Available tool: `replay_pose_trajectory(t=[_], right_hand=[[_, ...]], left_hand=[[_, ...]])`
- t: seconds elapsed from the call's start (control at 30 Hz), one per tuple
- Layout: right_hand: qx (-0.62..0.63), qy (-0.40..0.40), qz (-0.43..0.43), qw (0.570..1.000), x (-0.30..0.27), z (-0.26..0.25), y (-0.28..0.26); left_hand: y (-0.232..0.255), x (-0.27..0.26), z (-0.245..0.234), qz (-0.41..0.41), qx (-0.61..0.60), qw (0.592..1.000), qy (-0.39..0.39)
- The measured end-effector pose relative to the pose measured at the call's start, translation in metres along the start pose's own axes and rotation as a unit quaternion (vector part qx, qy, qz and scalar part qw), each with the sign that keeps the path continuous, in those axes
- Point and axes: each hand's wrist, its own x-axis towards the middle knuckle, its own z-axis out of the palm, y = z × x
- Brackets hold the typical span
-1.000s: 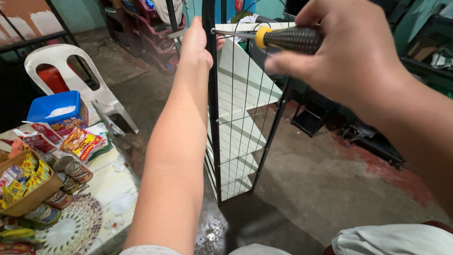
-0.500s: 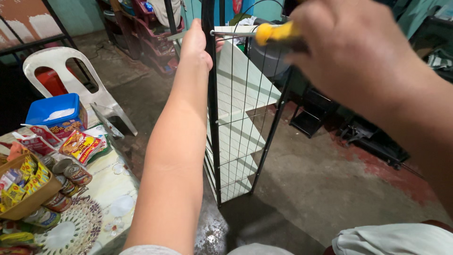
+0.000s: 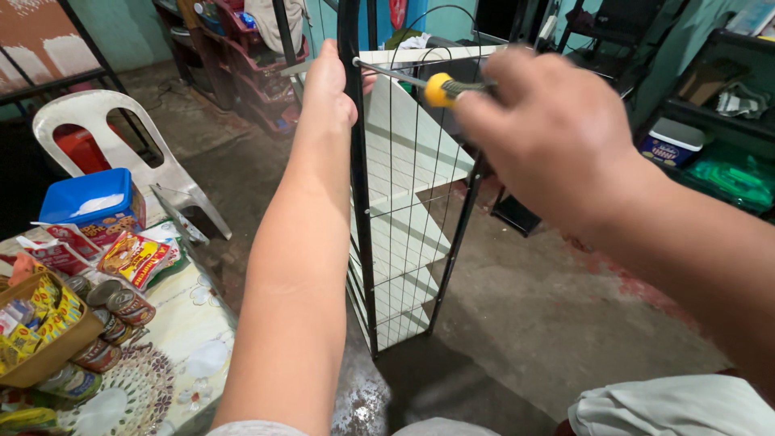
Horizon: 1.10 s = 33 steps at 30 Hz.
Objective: The person assembles a wire shelving unit by using a screwdriver to tighten screws on the frame and inserting white shelves into the structure. The person also moves a plastic chair to reposition it during the process.
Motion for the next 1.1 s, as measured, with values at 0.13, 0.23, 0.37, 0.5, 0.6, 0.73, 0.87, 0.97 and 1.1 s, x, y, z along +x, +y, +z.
replay_pose_trajectory(t=[0.13,0.23,0.37,0.5,0.6,0.73,0.87,0.97,1.1], right_hand=[[0.132,0.033,0.090,0.987,-0.003,0.003,0.000],[0.146,-0.020,0.152,0.977,-0.005,0.010,0.008],[0.134,-0.082,0.177,0.971,-0.003,0.012,0.009],[0.066,-0.134,0.152,0.977,0.000,0.005,-0.002],[-0.049,-0.129,0.009,0.990,0.002,-0.002,-0.007],[-0.016,-0.033,-0.023,0.999,0.002,-0.013,-0.005],[0.105,0.033,0.089,0.990,0.000,-0.009,0.009],[0.182,-0.034,0.208,0.960,-0.001,0.003,0.018],[0.194,-0.134,0.275,0.932,-0.004,0.007,0.022]], left_hand=[[0.000,-0.002,0.001,0.000,0.004,1.000,0.003],[-0.001,-0.001,0.001,0.009,-0.002,1.000,0.001],[0.001,-0.002,0.001,0.005,-0.010,1.000,-0.014],[0.001,-0.004,0.002,0.005,-0.009,1.000,-0.004],[0.001,-0.004,0.001,0.002,-0.001,1.000,0.009],[0.000,-0.002,0.000,0.012,0.012,1.000,0.003],[0.000,-0.004,0.000,0.020,0.004,1.000,-0.005],[0.001,-0.007,0.001,0.009,-0.005,1.000,-0.004],[0.002,-0.006,0.001,0.007,-0.003,1.000,-0.012]])
